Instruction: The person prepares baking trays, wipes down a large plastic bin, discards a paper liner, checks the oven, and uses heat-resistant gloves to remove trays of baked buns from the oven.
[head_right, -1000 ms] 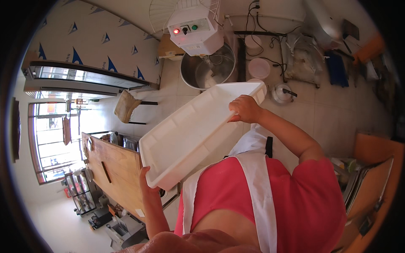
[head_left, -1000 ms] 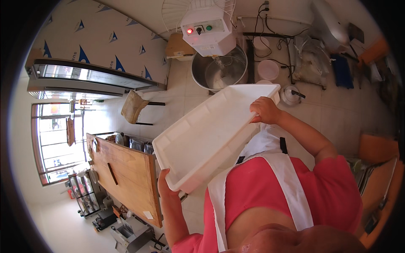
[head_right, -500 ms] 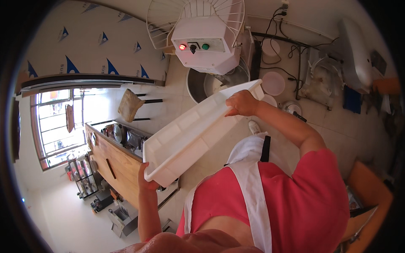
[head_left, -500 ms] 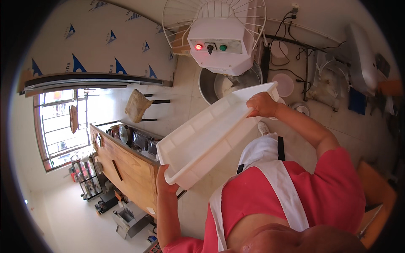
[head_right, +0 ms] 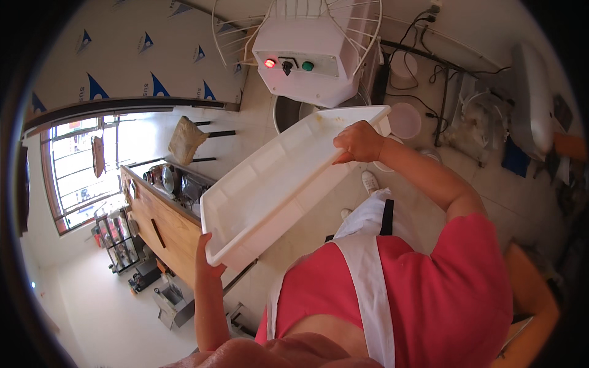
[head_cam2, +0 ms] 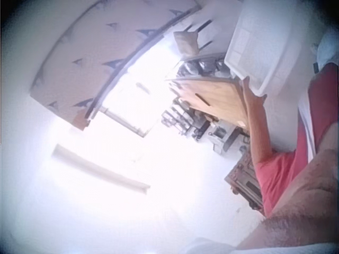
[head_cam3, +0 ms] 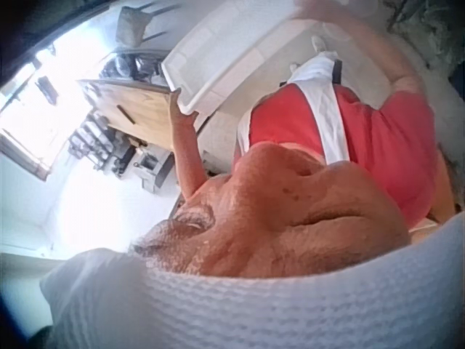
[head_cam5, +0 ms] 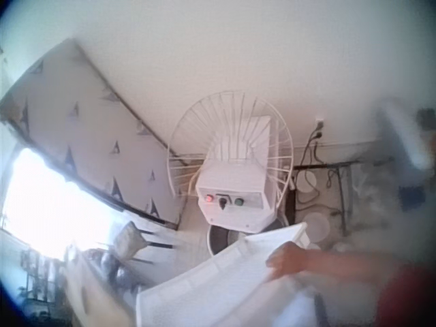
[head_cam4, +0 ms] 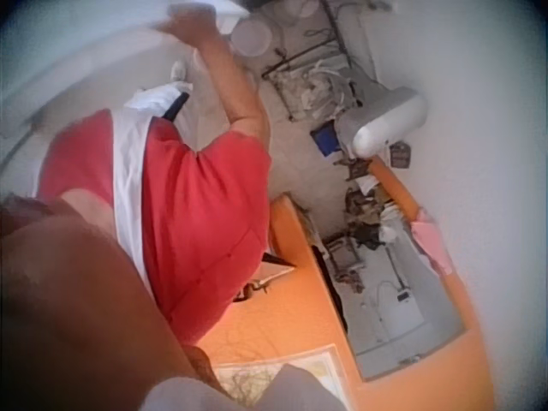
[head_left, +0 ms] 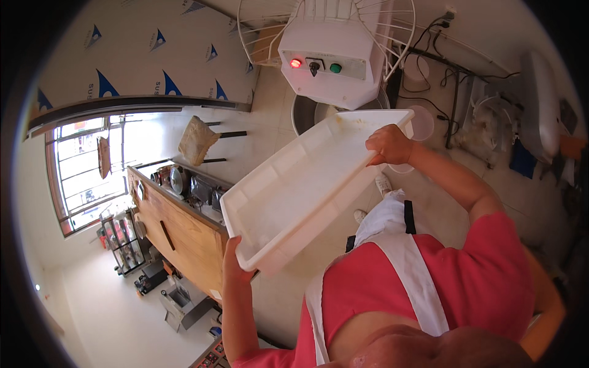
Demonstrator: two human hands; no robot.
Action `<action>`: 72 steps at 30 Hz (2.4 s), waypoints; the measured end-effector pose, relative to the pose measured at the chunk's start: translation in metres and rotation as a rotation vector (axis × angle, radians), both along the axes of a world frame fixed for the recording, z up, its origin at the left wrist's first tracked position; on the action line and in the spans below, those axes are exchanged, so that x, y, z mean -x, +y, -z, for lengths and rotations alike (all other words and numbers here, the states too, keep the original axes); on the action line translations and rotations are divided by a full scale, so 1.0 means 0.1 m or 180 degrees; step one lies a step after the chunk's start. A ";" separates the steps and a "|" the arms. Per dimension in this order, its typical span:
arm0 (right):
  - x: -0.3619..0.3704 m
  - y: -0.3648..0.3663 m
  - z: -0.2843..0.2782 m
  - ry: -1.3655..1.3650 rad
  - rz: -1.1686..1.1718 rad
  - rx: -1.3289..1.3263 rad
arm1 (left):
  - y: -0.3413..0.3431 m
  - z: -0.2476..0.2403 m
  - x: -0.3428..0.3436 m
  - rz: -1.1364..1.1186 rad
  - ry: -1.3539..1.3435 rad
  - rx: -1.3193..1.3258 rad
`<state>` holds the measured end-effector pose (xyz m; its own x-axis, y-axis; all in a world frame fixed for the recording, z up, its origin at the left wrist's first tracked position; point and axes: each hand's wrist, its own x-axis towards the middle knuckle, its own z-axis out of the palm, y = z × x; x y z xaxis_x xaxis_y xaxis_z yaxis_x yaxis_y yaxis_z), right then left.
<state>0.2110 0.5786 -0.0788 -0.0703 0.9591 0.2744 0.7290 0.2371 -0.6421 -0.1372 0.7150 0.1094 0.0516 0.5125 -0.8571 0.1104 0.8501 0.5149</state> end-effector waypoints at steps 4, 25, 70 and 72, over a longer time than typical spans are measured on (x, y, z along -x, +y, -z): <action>-0.02 0.03 0.12 0.0025 -0.0056 0.0024 | 0.02 0.04 0.06 -0.0140 -0.0394 0.0371; 0.16 -0.35 -0.11 0.0024 0.0104 -0.0037 | -0.16 -0.03 0.14 -0.0165 0.0090 -0.0117; 4.16 -0.77 -0.68 0.4021 -0.1803 0.4467 | -5.53 0.76 2.31 -0.3942 0.0036 -0.3404; 4.38 -0.83 -0.59 0.3993 -0.1983 0.4685 | -5.69 0.81 2.23 -0.4149 0.0262 -0.3330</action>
<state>-0.2269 0.4954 -0.0200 -0.8415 0.3807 -0.3833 -0.1388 -0.8380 -0.5277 -0.3604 0.1458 0.0282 -0.8648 0.4875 -0.1200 -0.2920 -0.2939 0.9101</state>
